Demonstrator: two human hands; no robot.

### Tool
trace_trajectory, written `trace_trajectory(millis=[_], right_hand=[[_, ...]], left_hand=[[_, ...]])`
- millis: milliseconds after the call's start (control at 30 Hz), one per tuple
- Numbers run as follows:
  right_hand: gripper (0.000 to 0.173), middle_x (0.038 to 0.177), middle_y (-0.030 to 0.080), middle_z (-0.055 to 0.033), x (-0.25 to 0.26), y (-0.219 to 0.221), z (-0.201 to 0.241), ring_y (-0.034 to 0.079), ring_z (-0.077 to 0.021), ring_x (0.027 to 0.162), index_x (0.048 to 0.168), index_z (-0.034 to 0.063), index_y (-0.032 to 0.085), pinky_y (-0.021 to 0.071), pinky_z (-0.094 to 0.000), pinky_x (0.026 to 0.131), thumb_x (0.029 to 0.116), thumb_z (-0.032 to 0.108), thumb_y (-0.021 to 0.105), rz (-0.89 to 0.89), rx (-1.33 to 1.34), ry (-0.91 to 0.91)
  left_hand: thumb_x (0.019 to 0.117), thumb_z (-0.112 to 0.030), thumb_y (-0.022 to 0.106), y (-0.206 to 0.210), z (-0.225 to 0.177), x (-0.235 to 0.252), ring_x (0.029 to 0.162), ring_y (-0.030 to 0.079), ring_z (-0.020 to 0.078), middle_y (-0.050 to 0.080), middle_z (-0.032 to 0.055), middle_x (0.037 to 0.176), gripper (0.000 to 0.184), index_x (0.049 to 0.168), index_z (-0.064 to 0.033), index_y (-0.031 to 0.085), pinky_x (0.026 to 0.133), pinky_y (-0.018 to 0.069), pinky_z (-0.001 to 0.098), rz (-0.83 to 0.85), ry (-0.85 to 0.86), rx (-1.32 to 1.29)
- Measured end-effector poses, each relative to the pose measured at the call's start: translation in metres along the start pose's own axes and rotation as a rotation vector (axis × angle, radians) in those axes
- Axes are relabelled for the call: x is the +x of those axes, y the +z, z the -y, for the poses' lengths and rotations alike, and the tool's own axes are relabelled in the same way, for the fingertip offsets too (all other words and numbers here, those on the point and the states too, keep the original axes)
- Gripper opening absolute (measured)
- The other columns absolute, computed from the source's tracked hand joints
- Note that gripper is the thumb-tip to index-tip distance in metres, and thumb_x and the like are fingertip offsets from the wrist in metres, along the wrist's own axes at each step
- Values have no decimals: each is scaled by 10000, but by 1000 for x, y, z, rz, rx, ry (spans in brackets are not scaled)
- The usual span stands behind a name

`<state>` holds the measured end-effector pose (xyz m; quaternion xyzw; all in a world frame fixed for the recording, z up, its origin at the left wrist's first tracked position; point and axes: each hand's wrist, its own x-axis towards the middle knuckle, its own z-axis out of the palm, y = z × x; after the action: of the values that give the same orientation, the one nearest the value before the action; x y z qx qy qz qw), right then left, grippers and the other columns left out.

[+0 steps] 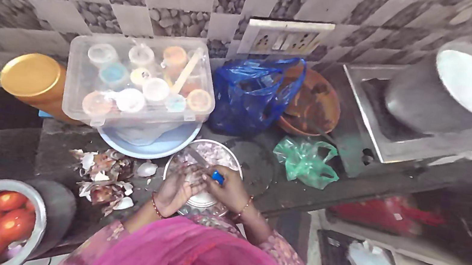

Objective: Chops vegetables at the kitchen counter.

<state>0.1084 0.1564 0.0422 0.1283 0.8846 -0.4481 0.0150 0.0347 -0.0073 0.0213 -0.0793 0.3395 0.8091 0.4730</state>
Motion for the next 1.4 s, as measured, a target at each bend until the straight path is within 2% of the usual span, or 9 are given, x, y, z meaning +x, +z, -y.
trace_trajectory(millis=[100,167,233,433,633,767,933,1300,1400], right_hand=[[269,789,637,-58,0,-9,-5,590,-99,694,959,2,686,507,-306,673,929,268,652,50,113,84],[268,798,640,-64,-1,-15,-5,588,-99,686,976,-10,681,509,-308,664,931,253,659,110,145,100],[254,828,656,-75,-2,-16,-3,595,-99,704,1005,-20,688,515,-300,681,928,220,660,136,163,88],[239,830,604,41,-7,-11,-13,542,21,655,1141,-3,632,490,-171,617,970,151,568,127,529,60],[90,652,438,112,-13,4,-16,404,19,496,1045,104,502,373,-156,472,1034,156,429,262,806,165],[126,657,493,91,-11,13,-9,436,19,514,930,76,571,390,-169,489,982,190,559,191,686,207],[187,684,467,78,-7,15,-8,439,13,563,898,67,564,397,-184,538,1007,203,495,201,542,183],[301,661,429,64,-8,16,-2,434,-20,595,783,74,538,392,-243,584,1034,213,447,224,371,170],[322,679,452,38,-8,14,0,453,-46,612,819,38,568,415,-264,601,1043,236,447,189,317,173]], left_hand=[[946,-12,516,-5,-1,-2,895,692,105,710,30,1028,277,1209,13,598,814,584,277,50,109,424],[775,46,676,-7,-2,-2,830,679,74,713,2,975,353,1122,-14,656,755,581,244,73,144,587],[718,39,723,-8,1,-1,824,660,64,688,-14,950,365,1070,-35,657,757,572,238,77,164,646],[804,40,667,-15,5,3,728,662,42,716,-14,889,261,1024,-101,664,654,554,197,123,142,347],[824,19,671,-13,8,2,733,663,37,716,-8,900,238,1016,-122,676,654,556,188,104,183,308],[765,15,733,-15,12,3,746,670,59,722,-3,918,285,1008,-122,674,668,567,224,119,224,323],[727,32,744,-13,12,3,692,645,40,709,-17,908,308,998,-106,696,609,550,205,82,222,388],[713,40,715,-13,12,8,813,658,56,683,-4,936,312,1014,-11,653,754,575,238,-98,330,692],[667,115,681,-13,6,9,748,669,78,687,28,913,384,1033,13,628,671,583,239,-196,286,607]])
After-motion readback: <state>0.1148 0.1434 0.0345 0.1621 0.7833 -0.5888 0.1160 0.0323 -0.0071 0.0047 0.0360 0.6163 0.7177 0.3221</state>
